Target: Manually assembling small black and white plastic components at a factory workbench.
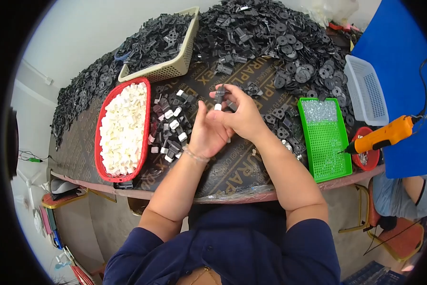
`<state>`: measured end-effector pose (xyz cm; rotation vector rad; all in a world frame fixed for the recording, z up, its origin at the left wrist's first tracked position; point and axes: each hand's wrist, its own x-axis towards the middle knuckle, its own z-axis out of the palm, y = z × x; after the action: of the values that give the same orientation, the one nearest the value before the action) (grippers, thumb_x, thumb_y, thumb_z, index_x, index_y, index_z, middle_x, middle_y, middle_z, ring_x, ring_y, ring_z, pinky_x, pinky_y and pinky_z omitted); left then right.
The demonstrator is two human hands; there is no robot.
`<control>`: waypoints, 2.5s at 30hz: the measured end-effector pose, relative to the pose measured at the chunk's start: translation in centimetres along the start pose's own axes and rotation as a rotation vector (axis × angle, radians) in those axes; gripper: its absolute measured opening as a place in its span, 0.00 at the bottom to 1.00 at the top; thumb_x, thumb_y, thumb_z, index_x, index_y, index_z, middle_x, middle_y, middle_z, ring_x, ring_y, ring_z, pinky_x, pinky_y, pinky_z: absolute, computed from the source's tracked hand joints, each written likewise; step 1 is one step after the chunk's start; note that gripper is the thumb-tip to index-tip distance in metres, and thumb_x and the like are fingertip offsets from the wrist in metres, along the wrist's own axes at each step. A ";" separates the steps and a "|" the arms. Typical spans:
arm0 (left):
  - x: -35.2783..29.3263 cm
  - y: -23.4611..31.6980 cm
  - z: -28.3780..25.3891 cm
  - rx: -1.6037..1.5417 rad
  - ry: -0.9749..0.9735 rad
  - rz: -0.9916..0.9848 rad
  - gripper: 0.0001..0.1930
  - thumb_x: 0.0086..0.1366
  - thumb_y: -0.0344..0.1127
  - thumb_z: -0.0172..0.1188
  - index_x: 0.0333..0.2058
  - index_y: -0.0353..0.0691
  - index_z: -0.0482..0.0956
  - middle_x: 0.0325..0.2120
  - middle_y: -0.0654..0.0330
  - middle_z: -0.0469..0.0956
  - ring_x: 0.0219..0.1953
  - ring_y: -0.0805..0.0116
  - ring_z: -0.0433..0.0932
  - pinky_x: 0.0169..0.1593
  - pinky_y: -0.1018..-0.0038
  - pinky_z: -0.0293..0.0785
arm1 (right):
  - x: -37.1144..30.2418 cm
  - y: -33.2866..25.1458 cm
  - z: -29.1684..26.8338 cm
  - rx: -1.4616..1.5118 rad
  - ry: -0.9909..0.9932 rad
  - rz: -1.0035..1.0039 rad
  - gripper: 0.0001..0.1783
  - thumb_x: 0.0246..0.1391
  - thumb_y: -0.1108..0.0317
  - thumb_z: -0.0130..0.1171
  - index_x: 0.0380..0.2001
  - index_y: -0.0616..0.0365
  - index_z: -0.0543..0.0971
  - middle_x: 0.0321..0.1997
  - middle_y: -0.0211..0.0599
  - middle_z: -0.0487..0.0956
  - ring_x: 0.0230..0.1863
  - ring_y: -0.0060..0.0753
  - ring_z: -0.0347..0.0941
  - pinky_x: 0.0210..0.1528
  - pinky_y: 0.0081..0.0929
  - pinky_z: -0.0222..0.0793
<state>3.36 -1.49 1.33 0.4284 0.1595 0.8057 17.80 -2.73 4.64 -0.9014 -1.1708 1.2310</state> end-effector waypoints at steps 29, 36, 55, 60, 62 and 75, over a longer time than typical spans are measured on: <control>0.7 0.8 -2.6 0.273 0.539 0.288 0.16 0.72 0.37 0.52 0.53 0.37 0.71 0.46 0.56 0.76 0.48 0.64 0.75 0.50 0.70 0.71 | 5.3 1.7 -7.1 -1.668 -0.110 0.201 0.21 0.45 0.71 0.67 0.46 0.58 0.80 0.45 0.51 0.80 0.48 0.54 0.79 0.50 0.44 0.76; 1.2 0.0 -2.6 1.322 0.358 0.431 0.18 0.70 0.38 0.55 0.55 0.39 0.75 0.59 0.49 0.69 0.61 0.56 0.67 0.63 0.65 0.63 | 4.2 0.3 -8.0 -1.599 0.165 0.080 0.14 0.53 0.69 0.53 0.42 0.59 0.81 0.42 0.54 0.82 0.46 0.58 0.79 0.50 0.47 0.75; 1.4 -0.8 0.2 2.058 0.138 0.772 0.23 0.47 0.38 0.74 0.43 0.42 0.80 0.47 0.51 0.76 0.53 0.49 0.73 0.54 0.55 0.70 | 5.7 -7.7 -5.6 -0.628 -0.245 0.312 0.23 0.51 0.76 0.55 0.53 0.61 0.69 0.39 0.38 0.79 0.30 0.23 0.77 0.29 0.21 0.73; 0.5 -1.2 -0.9 2.072 0.065 0.375 0.20 0.51 0.37 0.71 0.43 0.40 0.79 0.48 0.51 0.77 0.53 0.48 0.74 0.57 0.57 0.71 | 7.5 -9.3 2.8 -0.657 -0.817 0.613 0.21 0.50 0.75 0.57 0.49 0.68 0.75 0.28 0.37 0.80 0.22 0.24 0.77 0.22 0.20 0.73; 0.4 -1.2 -1.9 2.097 0.104 0.314 0.19 0.51 0.35 0.70 0.42 0.39 0.79 0.49 0.50 0.76 0.54 0.48 0.74 0.58 0.58 0.71 | 10.3 -10.0 5.9 -0.717 -0.900 0.507 0.21 0.50 0.74 0.57 0.49 0.68 0.75 0.29 0.38 0.80 0.23 0.24 0.78 0.23 0.23 0.74; 1.8 1.7 -2.1 0.534 0.393 0.567 0.26 0.59 0.16 0.48 0.57 0.36 0.71 0.50 0.60 0.73 0.49 0.70 0.74 0.51 0.74 0.73 | 13.5 -10.0 6.5 -0.592 -0.326 -0.236 0.21 0.60 0.62 0.62 0.53 0.61 0.79 0.44 0.32 0.83 0.46 0.22 0.76 0.52 0.26 0.72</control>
<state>2.82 1.53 0.24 0.8353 0.6483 1.4105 12.96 8.48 17.91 -0.9700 -1.9066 0.8634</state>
